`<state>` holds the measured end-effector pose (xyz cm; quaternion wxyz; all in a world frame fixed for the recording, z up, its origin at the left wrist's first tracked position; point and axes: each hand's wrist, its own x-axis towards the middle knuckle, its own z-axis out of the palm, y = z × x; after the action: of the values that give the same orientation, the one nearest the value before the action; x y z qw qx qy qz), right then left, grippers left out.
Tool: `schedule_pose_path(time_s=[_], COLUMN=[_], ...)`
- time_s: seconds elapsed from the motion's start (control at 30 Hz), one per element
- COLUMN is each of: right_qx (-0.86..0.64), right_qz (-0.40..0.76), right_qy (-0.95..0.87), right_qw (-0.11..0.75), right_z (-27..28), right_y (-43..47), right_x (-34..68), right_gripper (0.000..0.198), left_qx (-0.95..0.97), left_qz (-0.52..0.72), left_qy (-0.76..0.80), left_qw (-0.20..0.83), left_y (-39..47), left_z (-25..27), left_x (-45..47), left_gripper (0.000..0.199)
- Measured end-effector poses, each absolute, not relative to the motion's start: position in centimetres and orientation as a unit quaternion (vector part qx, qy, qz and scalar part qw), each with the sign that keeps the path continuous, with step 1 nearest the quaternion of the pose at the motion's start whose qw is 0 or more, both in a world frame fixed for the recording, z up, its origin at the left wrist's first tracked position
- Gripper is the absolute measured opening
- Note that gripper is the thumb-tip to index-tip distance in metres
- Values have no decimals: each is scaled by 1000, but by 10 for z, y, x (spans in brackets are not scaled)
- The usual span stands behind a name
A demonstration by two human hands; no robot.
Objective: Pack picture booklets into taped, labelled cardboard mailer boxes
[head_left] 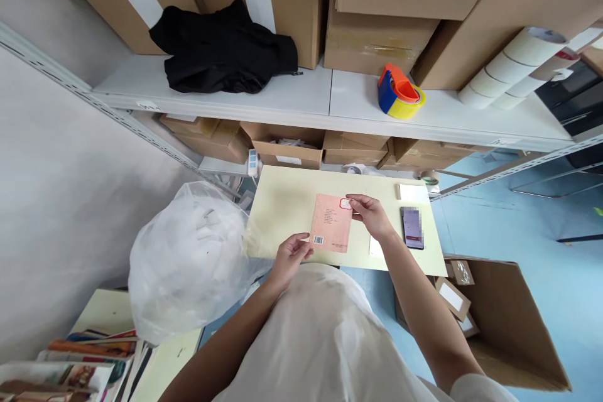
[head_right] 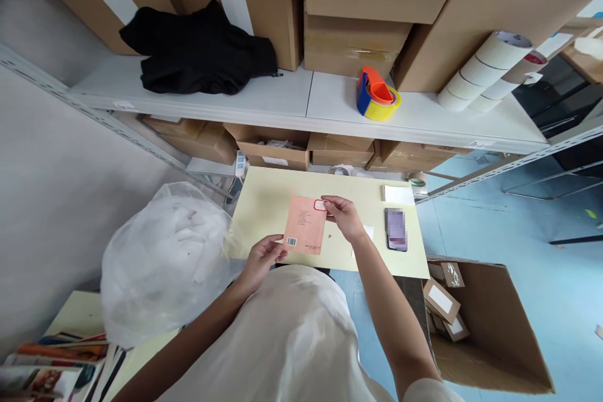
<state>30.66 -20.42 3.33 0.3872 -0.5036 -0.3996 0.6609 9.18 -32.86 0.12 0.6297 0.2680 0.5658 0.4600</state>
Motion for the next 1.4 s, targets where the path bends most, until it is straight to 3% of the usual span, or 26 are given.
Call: schedule_pose_path(time_s=[0.17,0.37,0.57,0.7,0.83,1.03,1.27,1.4], right_qx=[-426,-313,-260,-257,-324,-357,-422,-410], right_qz=[653,441,308,379,420,456,627,709], right_qy=[-506,-801,-892,-870,-824,-774,-504,-413], right_qw=[369,257,203,183,197,256,418,398], right_z=[44,83,116,122,119,106,79,61], right_y=[-201,-190,-189,-184,-177,-183,-206,-234], right_x=[314,316,300,290,281,263,273,270], right_gripper=[43,28,20,19,20,23,42,52], left_qx=[267,298,313,335,347,462,395,321], left_qz=[468,469,438,451,486,468,497,523], left_qy=[577,578,560,545,528,548,555,540], left_qw=[614,598,629,622,604,517,537,577], left_y=[-327,-326,-327,-320,-311,-299,-303,-304], left_z=[-1,6,15,21,33,53,41,32], left_x=[89,88,88,76,57,56,56,50], left_gripper=[69,63,64,55,63,42,32,36])
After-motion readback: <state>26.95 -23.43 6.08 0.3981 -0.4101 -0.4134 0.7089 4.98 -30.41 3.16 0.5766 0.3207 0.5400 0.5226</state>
